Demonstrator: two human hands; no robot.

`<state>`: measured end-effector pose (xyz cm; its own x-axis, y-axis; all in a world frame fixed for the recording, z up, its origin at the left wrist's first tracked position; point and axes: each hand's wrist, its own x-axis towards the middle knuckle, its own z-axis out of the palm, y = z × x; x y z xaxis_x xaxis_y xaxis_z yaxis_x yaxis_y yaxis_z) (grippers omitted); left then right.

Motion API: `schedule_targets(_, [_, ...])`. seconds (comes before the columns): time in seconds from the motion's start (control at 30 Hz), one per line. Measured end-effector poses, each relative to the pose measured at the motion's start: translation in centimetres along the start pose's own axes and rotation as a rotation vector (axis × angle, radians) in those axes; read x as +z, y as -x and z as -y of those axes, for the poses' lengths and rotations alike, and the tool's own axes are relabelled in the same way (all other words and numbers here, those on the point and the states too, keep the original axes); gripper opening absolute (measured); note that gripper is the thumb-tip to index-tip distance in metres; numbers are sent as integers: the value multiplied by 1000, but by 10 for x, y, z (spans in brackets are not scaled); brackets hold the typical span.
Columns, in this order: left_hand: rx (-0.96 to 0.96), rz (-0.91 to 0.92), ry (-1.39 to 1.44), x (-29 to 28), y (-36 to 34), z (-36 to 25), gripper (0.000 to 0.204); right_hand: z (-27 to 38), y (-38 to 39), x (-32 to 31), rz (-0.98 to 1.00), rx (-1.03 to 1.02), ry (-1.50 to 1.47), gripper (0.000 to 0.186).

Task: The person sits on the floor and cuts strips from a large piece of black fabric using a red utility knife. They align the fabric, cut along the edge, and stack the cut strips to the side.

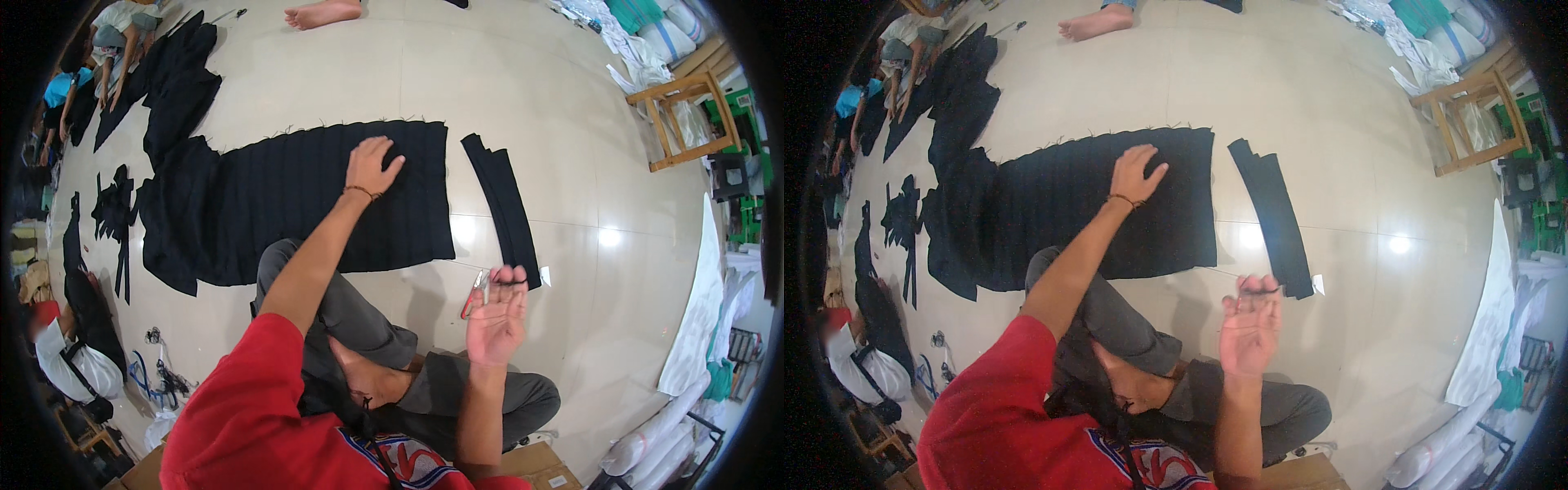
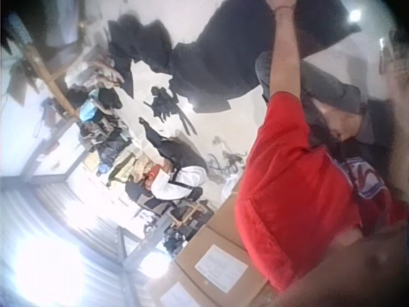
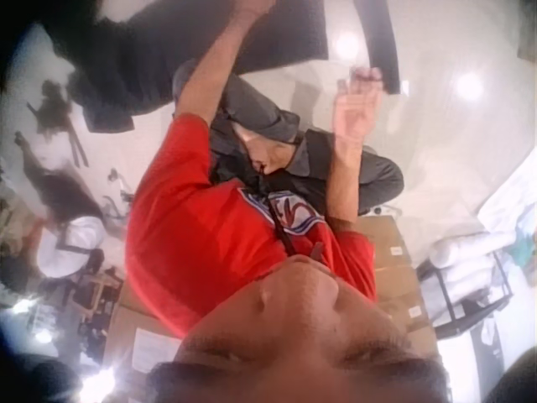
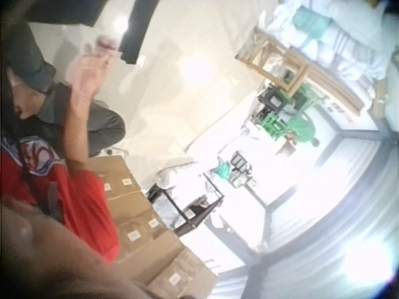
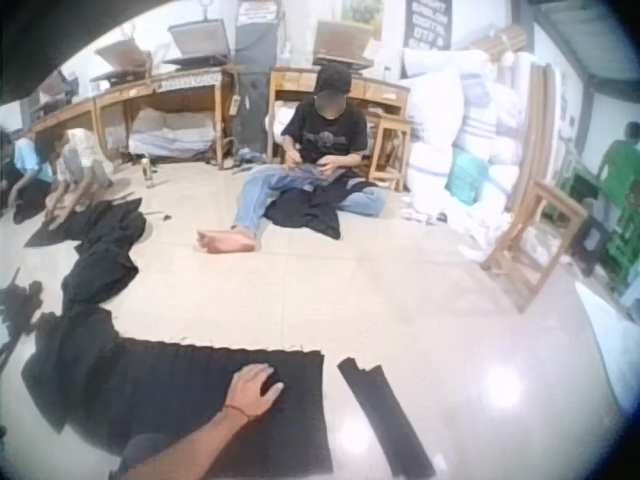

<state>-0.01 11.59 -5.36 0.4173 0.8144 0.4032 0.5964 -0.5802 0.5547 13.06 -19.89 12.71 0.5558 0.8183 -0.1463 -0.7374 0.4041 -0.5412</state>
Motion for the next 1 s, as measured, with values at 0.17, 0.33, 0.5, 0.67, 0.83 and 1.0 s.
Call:
schedule_targets(0.17, [27,81,-94,-2,-32,18,54,-1,-20,-25,-42,-419,1897,49])
schedule_targets(0.33, [93,160,-101,30,-65,-10,66,-3,-2,-36,236,484,1913,21])
schedule_targets(0.5, [-78,367,-314,45,-92,-39,74,-22,-1,-30,206,691,943,23])
schedule_targets(0.67, [-77,402,-281,57,-104,-25,67,-61,-31,20,-65,108,424,36])
schedule_targets(0.83, [-144,552,-196,53,-117,-35,49,-65,-39,-24,169,2,2124,48])
schedule_targets(1.0, [3,412,-219,66,-111,-25,43,-76,-24,-42,-22,-15,2144,18])
